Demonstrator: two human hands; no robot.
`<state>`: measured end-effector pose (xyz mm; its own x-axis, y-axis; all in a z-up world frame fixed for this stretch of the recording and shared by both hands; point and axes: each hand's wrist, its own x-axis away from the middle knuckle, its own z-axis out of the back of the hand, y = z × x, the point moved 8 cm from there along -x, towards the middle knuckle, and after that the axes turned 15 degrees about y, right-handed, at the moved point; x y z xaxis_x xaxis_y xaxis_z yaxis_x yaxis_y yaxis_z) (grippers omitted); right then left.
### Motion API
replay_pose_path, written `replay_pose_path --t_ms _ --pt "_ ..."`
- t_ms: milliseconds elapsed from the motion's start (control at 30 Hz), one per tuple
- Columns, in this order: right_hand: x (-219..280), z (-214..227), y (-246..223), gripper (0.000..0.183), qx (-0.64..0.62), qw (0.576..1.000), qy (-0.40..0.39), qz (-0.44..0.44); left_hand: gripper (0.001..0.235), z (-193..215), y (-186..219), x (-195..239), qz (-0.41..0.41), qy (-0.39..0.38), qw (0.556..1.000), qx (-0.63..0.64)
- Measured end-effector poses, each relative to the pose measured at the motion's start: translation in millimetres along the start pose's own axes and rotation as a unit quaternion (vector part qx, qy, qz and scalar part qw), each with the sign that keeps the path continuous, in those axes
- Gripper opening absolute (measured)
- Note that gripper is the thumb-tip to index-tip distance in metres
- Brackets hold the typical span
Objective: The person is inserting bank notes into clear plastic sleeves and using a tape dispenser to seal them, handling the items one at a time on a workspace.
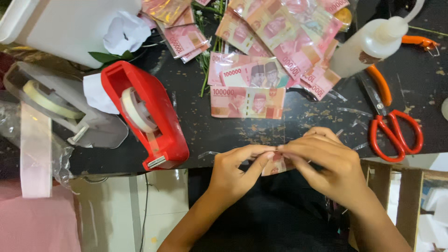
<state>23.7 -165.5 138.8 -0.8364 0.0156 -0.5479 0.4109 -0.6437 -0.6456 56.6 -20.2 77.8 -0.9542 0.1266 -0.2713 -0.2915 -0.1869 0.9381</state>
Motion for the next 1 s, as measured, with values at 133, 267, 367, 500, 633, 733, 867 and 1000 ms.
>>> replay_pose_path --t_ms 133,267,367,500,633,733,867,1000 --pt "2 -2 -4 0.012 -0.005 0.998 -0.020 0.066 0.011 -2 -8 -1 0.057 -0.012 0.998 0.017" --pt "6 -4 -23 0.025 0.058 0.964 -0.068 0.249 0.011 -4 -17 -1 0.124 -0.013 0.991 0.043" --pt "6 -7 -19 0.037 0.058 0.970 -0.110 0.209 0.011 -7 -37 5 0.242 -0.031 0.956 0.166" --pt "10 6 20 0.034 -0.080 0.977 -0.199 0.018 0.011 15 -21 -4 0.192 -0.011 0.978 0.083" --pt "-20 35 45 0.027 0.016 0.991 -0.110 -0.069 0.001 52 35 -21 -0.073 0.079 0.993 -0.047" --pt "-67 38 63 0.018 0.135 0.990 0.039 -0.017 0.003 77 70 -21 -0.174 0.133 0.972 -0.085" --pt "-137 -31 113 0.037 0.284 0.949 0.064 0.118 0.002 91 63 3 -0.233 0.030 0.967 -0.093" --pt "-156 -76 104 0.021 0.401 0.898 0.067 0.166 0.012 137 96 19 -0.320 0.226 0.918 -0.056"
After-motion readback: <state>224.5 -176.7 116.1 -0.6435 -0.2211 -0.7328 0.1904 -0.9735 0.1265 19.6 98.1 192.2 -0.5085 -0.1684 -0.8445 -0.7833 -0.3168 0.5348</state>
